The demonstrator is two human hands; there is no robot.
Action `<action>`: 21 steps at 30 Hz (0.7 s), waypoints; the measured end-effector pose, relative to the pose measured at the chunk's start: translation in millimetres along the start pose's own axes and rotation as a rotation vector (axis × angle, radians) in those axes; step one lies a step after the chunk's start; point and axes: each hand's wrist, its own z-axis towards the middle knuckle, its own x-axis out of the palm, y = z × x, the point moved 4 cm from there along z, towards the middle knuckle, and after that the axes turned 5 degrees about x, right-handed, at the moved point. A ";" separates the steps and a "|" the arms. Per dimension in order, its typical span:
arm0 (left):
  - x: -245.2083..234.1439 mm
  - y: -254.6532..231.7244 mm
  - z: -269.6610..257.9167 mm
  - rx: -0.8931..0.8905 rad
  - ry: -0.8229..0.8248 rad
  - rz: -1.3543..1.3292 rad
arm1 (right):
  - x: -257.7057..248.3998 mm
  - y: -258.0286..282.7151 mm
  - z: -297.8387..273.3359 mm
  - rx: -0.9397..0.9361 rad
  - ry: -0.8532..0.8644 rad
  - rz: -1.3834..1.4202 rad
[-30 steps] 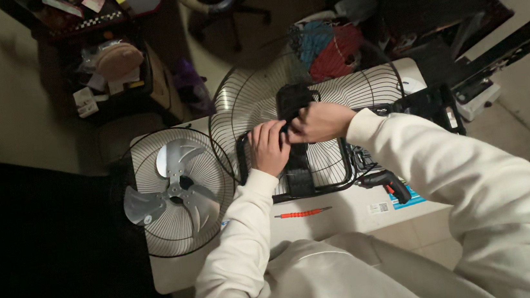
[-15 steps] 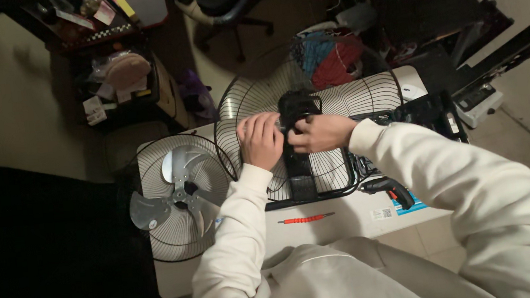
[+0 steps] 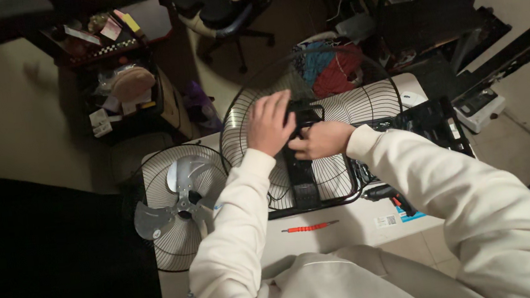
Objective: The person disassembles a table fan by removing the front grille, unscrewing the fan blade with a screwdriver, and detaching the motor housing. The person uses a screwdriver to loosen screws and removes components one by one.
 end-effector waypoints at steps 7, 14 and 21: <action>27.0 -12.1 21.8 0.140 0.087 -0.003 | 7.3 -2.5 -6.6 0.129 -0.052 0.086; 31.4 -11.1 24.3 0.152 -0.028 0.040 | 1.9 -1.1 -9.3 0.031 -0.028 0.043; 27.4 -8.9 18.1 0.093 -0.062 0.065 | -6.1 12.5 -20.9 0.568 -0.167 0.131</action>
